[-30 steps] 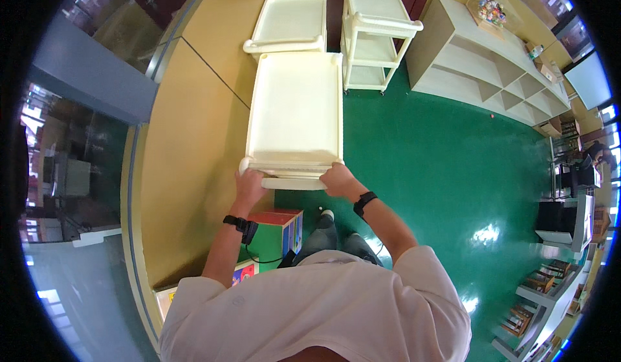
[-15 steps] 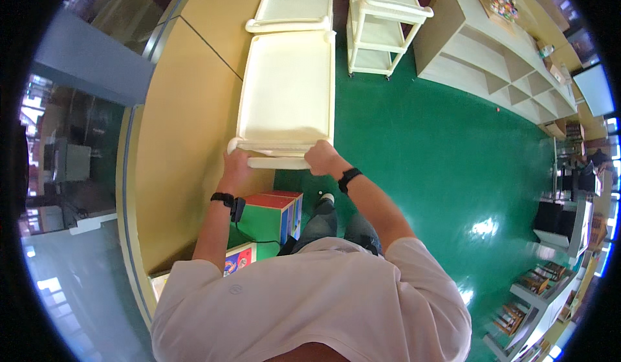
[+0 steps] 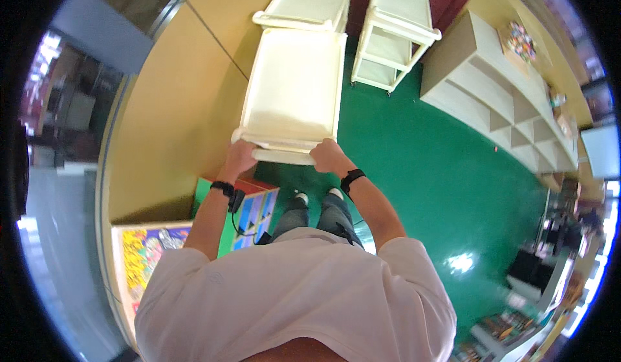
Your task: The person moves a plastic rolling cart onto a table and disassembles it by pulling the shelves and support pillars apart by hand.
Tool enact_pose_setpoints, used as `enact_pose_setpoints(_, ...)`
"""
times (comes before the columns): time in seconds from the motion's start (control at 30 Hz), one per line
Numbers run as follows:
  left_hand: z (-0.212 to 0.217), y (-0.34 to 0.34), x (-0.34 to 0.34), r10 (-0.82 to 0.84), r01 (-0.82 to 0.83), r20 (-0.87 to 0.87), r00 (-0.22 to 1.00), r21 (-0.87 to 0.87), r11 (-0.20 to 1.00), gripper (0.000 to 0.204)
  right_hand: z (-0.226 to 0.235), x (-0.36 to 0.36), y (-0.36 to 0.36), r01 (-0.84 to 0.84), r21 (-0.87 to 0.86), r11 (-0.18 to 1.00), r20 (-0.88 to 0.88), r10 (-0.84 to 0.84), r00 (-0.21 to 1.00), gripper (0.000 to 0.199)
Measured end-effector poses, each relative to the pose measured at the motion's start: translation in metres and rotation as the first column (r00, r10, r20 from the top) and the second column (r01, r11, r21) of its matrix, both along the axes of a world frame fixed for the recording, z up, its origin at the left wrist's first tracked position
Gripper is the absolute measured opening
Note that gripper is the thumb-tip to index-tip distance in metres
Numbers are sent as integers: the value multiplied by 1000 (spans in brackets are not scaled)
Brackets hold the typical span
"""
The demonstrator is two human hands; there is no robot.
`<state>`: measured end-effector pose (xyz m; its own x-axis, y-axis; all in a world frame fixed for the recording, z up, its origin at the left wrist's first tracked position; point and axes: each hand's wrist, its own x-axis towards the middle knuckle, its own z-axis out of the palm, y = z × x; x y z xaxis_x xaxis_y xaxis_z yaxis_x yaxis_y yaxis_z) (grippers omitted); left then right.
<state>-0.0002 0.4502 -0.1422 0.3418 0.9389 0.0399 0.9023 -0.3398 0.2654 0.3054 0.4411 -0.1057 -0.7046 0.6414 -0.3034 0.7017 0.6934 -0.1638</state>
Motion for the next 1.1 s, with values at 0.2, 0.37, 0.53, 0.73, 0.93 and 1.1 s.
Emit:
enact_pose_setpoints(0.2, 34, 14, 77, 18, -59, -239, 971, -168, 984, 13, -12, 56, 27, 74, -27, 997, 82, -72, 994, 19)
enact_pose_setpoints(0.37, 34, 6, 112, 45, -99, -213, 976, -253, 962, 16, 0, 88, 36, 25, 9, 1000, 171, -26, 985, 19)
enact_pose_setpoints(0.53, 13, -34, 201, 145, -133, 32, 989, -250, 959, 26, 2, 166, 44, -129, 92, 987, 239, 104, 965, 19)
enact_pose_setpoints(0.73, 4, -59, 222, 2, 33, 132, 991, -257, 966, 36, 7, 189, 31, -69, -14, 998, 442, 68, 894, 14)
enact_pose_setpoints(0.93, 25, -32, 209, -160, 149, 34, 987, -584, 798, 38, 12, 175, 6, -18, 30, 999, 338, 7, 941, 14)
enact_pose_setpoints(1.1, 17, -45, 221, -110, 18, -139, 984, -540, 841, 24, 7, 187, -10, -95, 23, 995, 358, 81, 930, 22)
